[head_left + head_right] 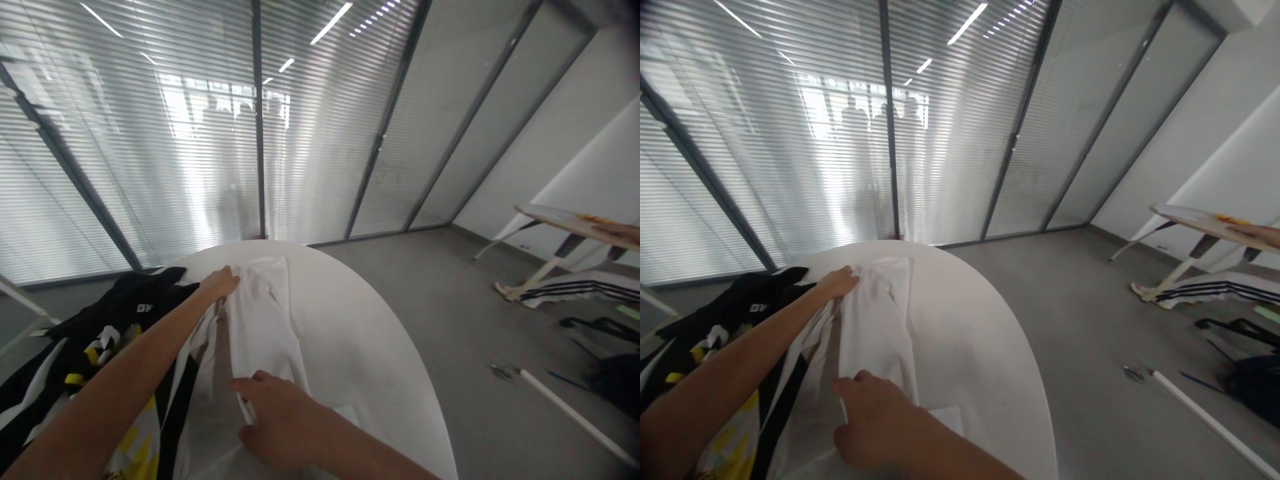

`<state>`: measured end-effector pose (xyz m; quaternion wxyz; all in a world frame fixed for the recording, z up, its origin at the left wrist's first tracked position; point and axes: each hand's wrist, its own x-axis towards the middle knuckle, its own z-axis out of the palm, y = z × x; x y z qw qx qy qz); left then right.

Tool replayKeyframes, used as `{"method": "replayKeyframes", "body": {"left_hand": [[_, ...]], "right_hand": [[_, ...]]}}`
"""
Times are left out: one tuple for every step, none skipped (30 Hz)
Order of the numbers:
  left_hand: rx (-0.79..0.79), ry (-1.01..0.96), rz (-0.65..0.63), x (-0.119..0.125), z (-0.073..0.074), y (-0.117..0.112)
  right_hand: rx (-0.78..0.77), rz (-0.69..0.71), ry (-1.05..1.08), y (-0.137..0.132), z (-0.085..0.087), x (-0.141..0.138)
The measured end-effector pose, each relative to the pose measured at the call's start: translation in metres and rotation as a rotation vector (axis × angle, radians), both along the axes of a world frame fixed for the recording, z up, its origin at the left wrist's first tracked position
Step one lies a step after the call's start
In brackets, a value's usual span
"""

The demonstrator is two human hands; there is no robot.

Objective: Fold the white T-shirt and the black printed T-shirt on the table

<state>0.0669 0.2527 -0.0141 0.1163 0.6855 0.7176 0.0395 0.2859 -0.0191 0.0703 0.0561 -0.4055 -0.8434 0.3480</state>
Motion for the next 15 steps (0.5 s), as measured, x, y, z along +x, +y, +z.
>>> {"method": "replayKeyframes", "body": {"left_hand": [[-0.012,0.006,-0.027,0.0,-0.001,-0.005],[-0.015,0.011,-0.053,0.0,-0.001,-0.009],[-0.009,0.015,-0.078,0.0,-0.001,-0.013],[0.002,0.021,-0.098,-0.001,-0.001,-0.017],[0.012,0.029,-0.113,-0.001,0.001,-0.022],[0.02,0.039,-0.123,0.0,0.002,-0.026],[0.028,0.053,-0.128,0.0,0.004,-0.032],[0.037,0.069,-0.126,0.002,0.005,-0.038],[0.05,0.087,-0.117,0.004,0.007,-0.045],[0.067,0.104,-0.103,0.006,0.009,-0.052],[0.089,0.119,-0.084,0.009,0.011,-0.06],[0.117,0.134,-0.067,0.012,0.013,-0.068],[0.156,0.149,-0.063,0.016,0.015,-0.076],[0.199,0.161,-0.074,0.02,0.017,-0.083],[0.243,0.171,-0.103,0.024,0.019,-0.091]], "right_hand": [[0.0,-0.003,-0.004,-0.002,0.001,0.0],[0.004,-0.003,-0.012,-0.004,0.002,0.0],[0.012,-0.001,-0.023,-0.007,0.004,-0.001],[0.021,0.006,-0.038,-0.01,0.006,-0.002],[0.03,0.013,-0.054,-0.012,0.008,-0.004],[0.037,0.02,-0.067,-0.015,0.011,-0.005],[0.042,0.024,-0.075,-0.018,0.012,-0.006],[0.049,0.021,-0.075,-0.02,0.014,-0.006],[0.056,0.012,-0.067,-0.022,0.015,-0.005],[0.06,-0.001,-0.054,-0.024,0.015,-0.002],[0.066,-0.02,-0.037,-0.025,0.014,0.002],[0.076,-0.05,-0.019,-0.025,0.013,0.007],[0.085,-0.091,-0.004,-0.024,0.011,0.013],[0.091,-0.138,0.008,-0.023,0.009,0.021],[0.1,-0.192,0.014,-0.02,0.005,0.028]]}}
